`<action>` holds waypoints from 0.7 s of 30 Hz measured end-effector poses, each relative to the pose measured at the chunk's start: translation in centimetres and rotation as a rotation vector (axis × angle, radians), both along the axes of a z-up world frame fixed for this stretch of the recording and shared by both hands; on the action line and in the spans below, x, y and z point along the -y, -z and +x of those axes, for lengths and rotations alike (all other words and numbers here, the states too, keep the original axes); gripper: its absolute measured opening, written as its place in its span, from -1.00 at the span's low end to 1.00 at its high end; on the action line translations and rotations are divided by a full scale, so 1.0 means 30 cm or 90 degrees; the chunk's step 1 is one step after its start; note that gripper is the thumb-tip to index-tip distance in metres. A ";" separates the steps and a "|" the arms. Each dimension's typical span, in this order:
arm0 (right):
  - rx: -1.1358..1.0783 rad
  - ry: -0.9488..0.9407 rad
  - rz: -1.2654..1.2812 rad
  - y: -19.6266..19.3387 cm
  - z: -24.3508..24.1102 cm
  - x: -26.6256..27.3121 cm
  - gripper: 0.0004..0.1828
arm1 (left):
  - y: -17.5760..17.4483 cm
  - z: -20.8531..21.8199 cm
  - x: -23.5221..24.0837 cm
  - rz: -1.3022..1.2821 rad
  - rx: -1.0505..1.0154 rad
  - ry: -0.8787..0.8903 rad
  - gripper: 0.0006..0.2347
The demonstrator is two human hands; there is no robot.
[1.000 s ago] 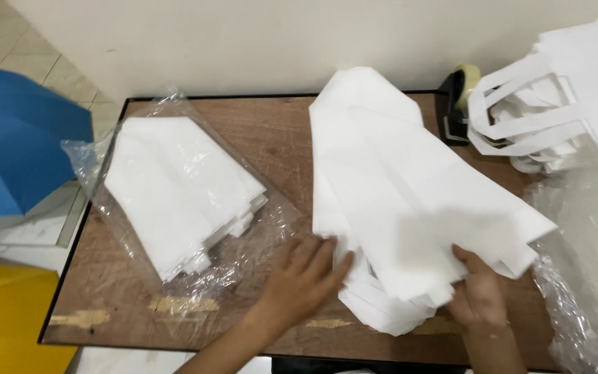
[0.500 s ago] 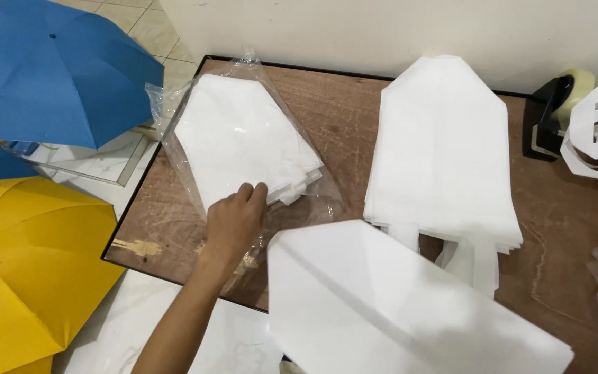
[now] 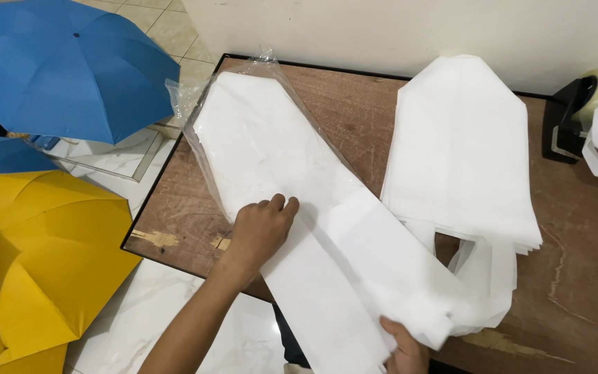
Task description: Folding white non-woven bags and inserting them into clear plastic packaging sleeves.
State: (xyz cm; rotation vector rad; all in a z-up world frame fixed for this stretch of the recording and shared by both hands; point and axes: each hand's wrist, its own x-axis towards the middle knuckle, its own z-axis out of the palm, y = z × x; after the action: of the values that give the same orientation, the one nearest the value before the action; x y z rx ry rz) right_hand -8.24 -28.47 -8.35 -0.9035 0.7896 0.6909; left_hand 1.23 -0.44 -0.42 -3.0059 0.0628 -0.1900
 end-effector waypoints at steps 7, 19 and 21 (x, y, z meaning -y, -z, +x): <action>0.076 -0.021 0.052 -0.252 0.302 -0.444 -0.61 | 0.014 -0.004 -0.001 -0.051 0.007 -0.001 -0.88; 0.138 -0.076 0.031 0.097 0.617 -0.842 -0.58 | -0.045 -0.034 0.010 -0.097 0.112 0.004 -0.92; 0.176 -0.089 0.016 0.086 0.673 -0.881 -0.46 | -0.028 -0.036 0.004 -0.118 0.150 0.031 -0.92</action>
State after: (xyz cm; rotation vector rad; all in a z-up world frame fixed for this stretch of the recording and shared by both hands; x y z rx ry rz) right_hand 11.93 -2.04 -10.93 -1.0129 0.4740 0.6782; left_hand 0.14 -0.56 0.41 -3.1416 0.1009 -0.5833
